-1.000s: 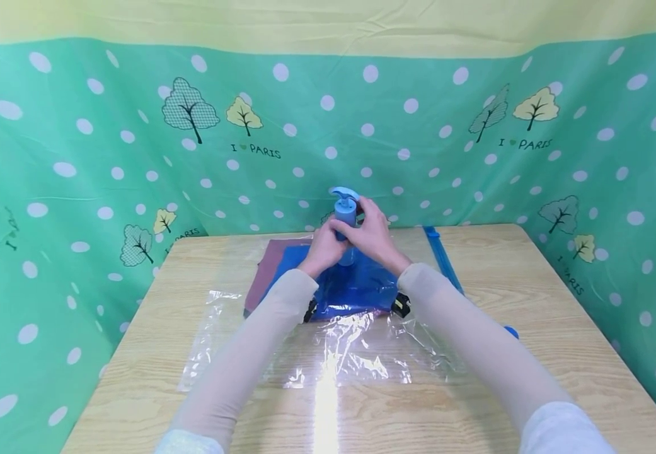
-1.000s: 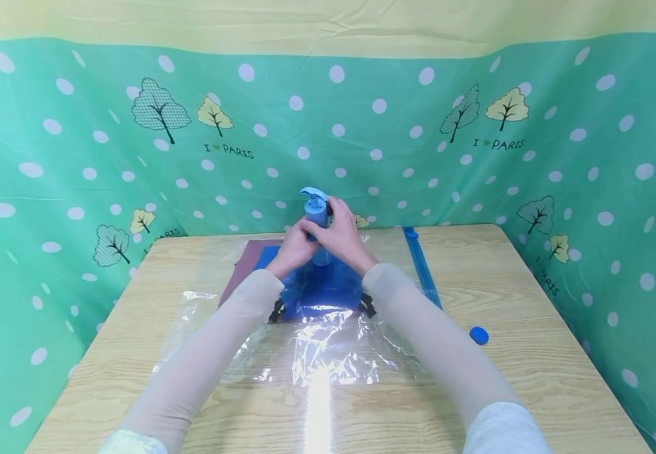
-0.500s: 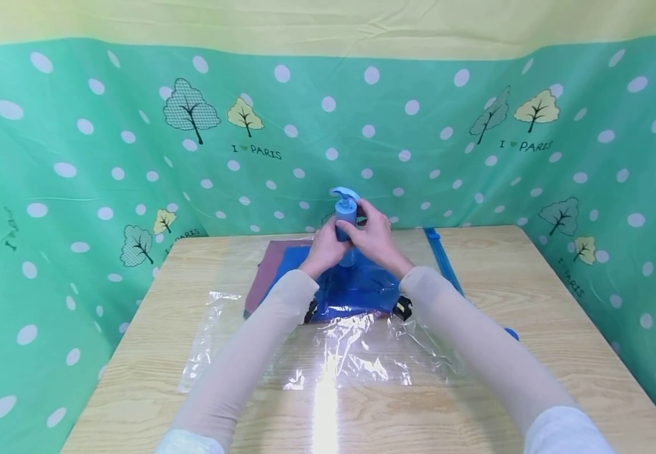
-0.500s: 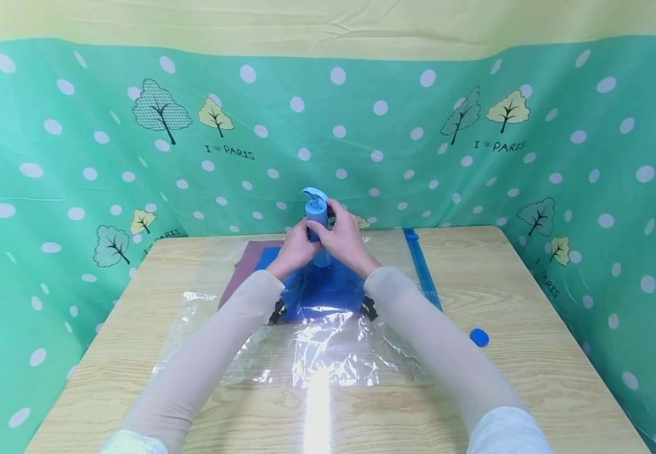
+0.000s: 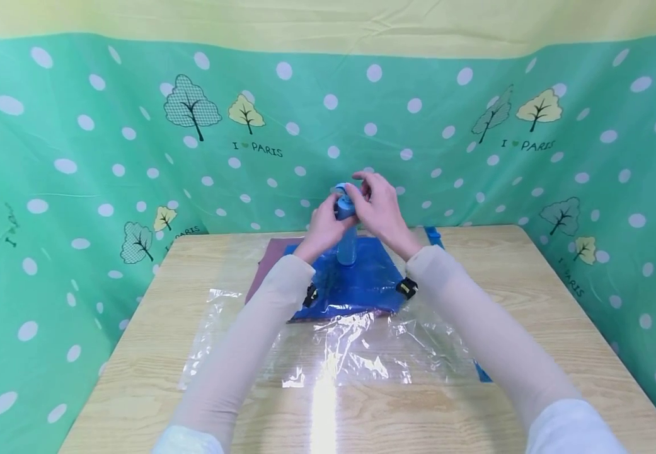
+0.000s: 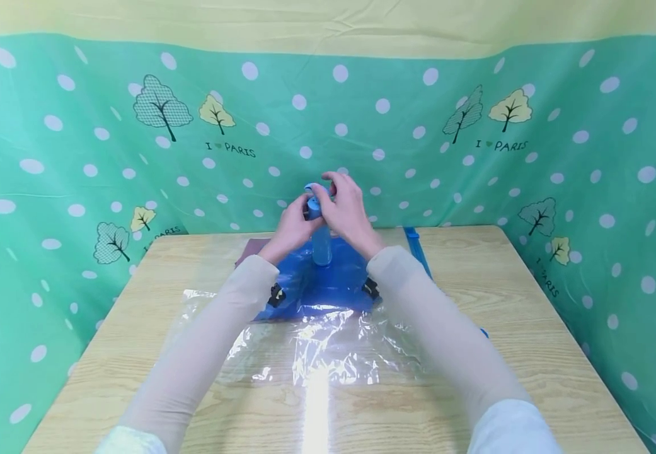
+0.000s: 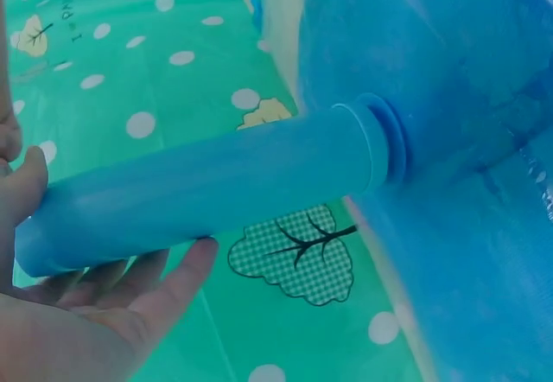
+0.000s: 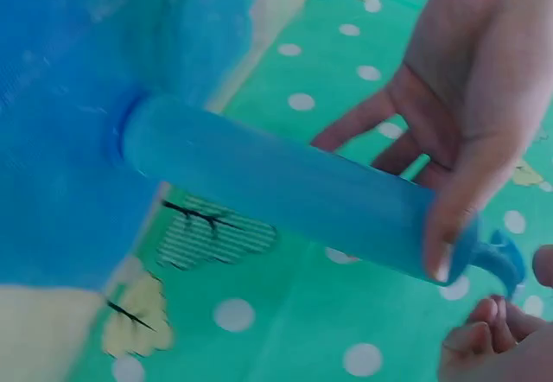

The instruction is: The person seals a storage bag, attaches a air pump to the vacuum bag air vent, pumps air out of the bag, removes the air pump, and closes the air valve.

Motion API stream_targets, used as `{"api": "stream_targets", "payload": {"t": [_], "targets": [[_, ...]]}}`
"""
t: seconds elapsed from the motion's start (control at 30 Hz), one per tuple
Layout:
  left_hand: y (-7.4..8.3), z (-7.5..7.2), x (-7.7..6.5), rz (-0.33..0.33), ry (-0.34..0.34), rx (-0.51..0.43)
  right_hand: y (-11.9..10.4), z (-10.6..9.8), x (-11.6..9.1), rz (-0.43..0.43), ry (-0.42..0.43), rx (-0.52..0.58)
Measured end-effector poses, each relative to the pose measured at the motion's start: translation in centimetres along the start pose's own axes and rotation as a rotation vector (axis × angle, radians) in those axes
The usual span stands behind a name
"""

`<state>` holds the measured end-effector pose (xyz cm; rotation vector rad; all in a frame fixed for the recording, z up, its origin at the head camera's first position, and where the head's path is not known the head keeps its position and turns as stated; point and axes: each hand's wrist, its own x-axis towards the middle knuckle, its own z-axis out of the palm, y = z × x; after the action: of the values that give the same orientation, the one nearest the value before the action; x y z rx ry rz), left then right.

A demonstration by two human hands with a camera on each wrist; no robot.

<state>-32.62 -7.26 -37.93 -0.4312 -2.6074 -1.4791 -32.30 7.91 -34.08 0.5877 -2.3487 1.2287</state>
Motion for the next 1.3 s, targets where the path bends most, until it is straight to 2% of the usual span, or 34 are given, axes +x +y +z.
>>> {"api": "stream_targets", "payload": {"t": [0.17,0.3,0.53,0.73,0.97,1.13,1.3], "targets": [[0.1,-0.2,-0.3,-0.005,-0.025,-0.006,-0.9,-0.6,0.9,0.011,-0.155,-0.111],[-0.1,-0.1,-0.5,-0.006,-0.029,-0.003,-1.3,-0.7,1.0,0.033,-0.208,-0.163],[-0.2,-0.1,-0.4,0.001,-0.035,-0.017,-1.6,-0.9,1.3,0.01,-0.224,-0.189],[-0.2,-0.2,-0.3,0.017,-0.019,-0.024,-2.6,-1.6,2.3,-0.026,-0.221,-0.198],[-0.1,0.0,-0.3,0.009,-0.02,-0.045,-6.2,-4.5,5.1,-0.026,-0.174,-0.203],[0.1,0.2,-0.3,-0.015,-0.025,-0.04,-9.1,-7.0,7.5,-0.053,-0.143,-0.258],[-0.1,0.2,-0.5,-0.007,-0.019,-0.045,-10.9,-8.0,8.8,-0.065,-0.124,-0.311]]}}
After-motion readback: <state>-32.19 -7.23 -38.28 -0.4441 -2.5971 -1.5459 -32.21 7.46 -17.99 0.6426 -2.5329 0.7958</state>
